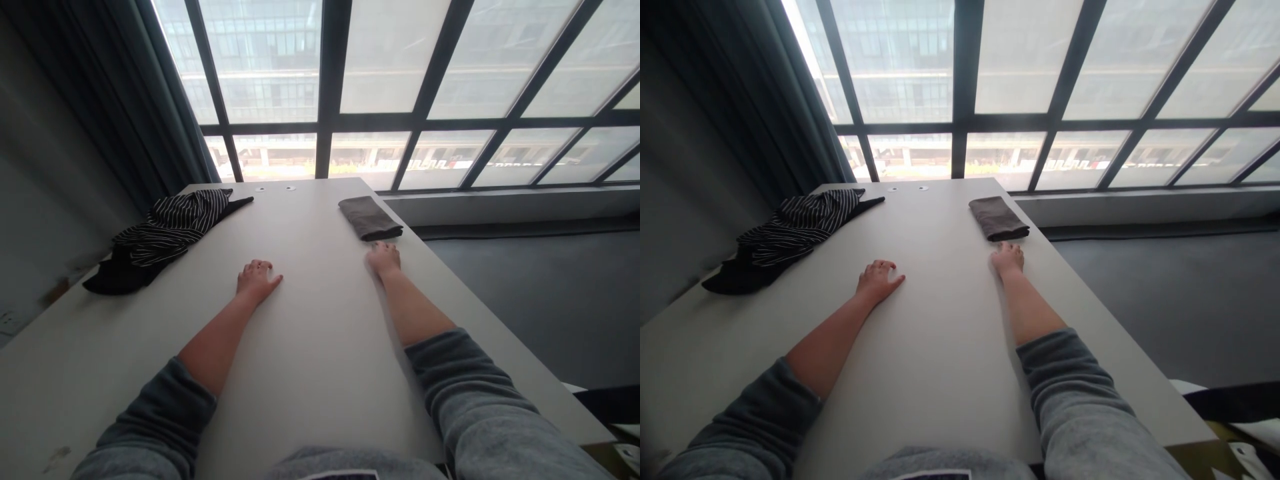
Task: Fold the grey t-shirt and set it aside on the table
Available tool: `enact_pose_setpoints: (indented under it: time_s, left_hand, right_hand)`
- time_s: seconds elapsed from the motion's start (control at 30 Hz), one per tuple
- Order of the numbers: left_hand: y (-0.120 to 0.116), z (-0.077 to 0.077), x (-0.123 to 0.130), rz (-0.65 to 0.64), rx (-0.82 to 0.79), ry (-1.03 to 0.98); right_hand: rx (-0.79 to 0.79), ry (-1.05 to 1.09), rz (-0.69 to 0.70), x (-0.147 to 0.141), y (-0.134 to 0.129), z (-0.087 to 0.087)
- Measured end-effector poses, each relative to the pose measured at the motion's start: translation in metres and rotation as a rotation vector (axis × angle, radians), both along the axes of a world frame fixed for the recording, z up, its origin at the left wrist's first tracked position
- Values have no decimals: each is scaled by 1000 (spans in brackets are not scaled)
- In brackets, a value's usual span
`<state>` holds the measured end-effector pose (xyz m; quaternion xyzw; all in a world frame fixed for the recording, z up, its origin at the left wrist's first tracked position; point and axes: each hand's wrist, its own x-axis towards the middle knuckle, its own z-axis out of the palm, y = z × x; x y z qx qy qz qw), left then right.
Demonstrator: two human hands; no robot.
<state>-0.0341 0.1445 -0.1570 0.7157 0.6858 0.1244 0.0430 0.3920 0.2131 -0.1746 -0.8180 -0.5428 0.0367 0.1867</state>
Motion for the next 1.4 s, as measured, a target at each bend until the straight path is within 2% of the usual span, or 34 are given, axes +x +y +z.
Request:
enact_pose_setpoints:
  time_s: [0.17, 0.33, 0.53, 0.7, 0.8, 0.97, 1.1, 1.4]
  left_hand:
    - [6, -4, -11, 124, 34, -11]
    - [6, -5, -42, 205, 33, -24]
    - [-1, -5, -99, 248, -4, -41]
    - [-13, -5, -162, 366, 10, -60]
    - [-18, -7, -186, 436, 24, -76]
    - [-13, -12, -192, 468, 67, -119]
    - [-5, -9, -195, 507, 131, -174]
    - [13, 6, -217, 793, 183, -302]
  right_hand:
    - [-46, -124, 138, -21, -30, 2]
    - [-67, -197, 321, -41, -61, 8]
    - [-72, -318, 483, -47, -91, 2]
    - [-17, -354, 596, -42, -112, -5]
    - [6, -341, 627, -40, -117, -6]
    - [-2, -321, 637, -39, -114, -6]
    - [0, -307, 653, -37, -113, -5]
    - [14, -283, 633, -33, -114, -8]
